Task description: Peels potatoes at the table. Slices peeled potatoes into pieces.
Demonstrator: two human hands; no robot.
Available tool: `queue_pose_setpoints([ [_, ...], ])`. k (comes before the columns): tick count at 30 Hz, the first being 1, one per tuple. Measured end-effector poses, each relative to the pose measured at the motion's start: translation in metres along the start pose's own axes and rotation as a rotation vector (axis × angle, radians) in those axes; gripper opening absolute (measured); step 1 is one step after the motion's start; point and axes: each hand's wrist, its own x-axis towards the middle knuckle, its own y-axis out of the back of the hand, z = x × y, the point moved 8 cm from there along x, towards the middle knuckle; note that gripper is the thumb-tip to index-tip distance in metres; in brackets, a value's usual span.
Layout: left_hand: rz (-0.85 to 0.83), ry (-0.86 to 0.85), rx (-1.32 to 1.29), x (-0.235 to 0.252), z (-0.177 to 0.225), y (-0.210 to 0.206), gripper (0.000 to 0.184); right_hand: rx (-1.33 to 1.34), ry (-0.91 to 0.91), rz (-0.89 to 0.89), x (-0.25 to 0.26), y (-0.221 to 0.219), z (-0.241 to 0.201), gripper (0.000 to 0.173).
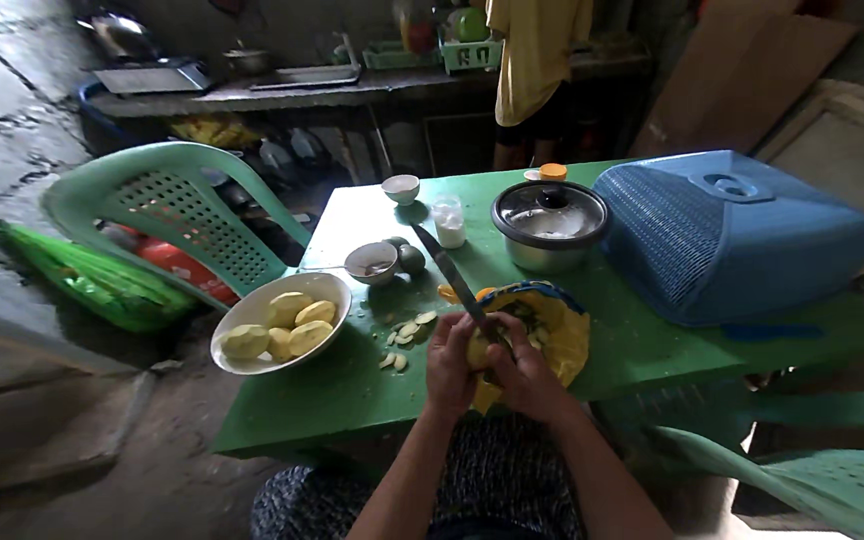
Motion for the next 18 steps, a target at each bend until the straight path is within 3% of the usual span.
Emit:
queue_pose_setpoints([
  [7,-0.041,-0.012,0.251,-0.001,-0.004,-0.006,0.023,0.035,-0.127,0.084,0.01,0.019,0.016,0.05],
  [13,0.113,-0.072,0.418,0.013,0.005,0.006,0.023,-0.218,-0.081,0.079,-0.009,0.015,0.009,0.08],
  [18,0.134,-0.089,0.281,0.017,0.002,0.018,0.022,-0.416,-0.046,0.03,-0.018,0.003,0.0,0.096],
])
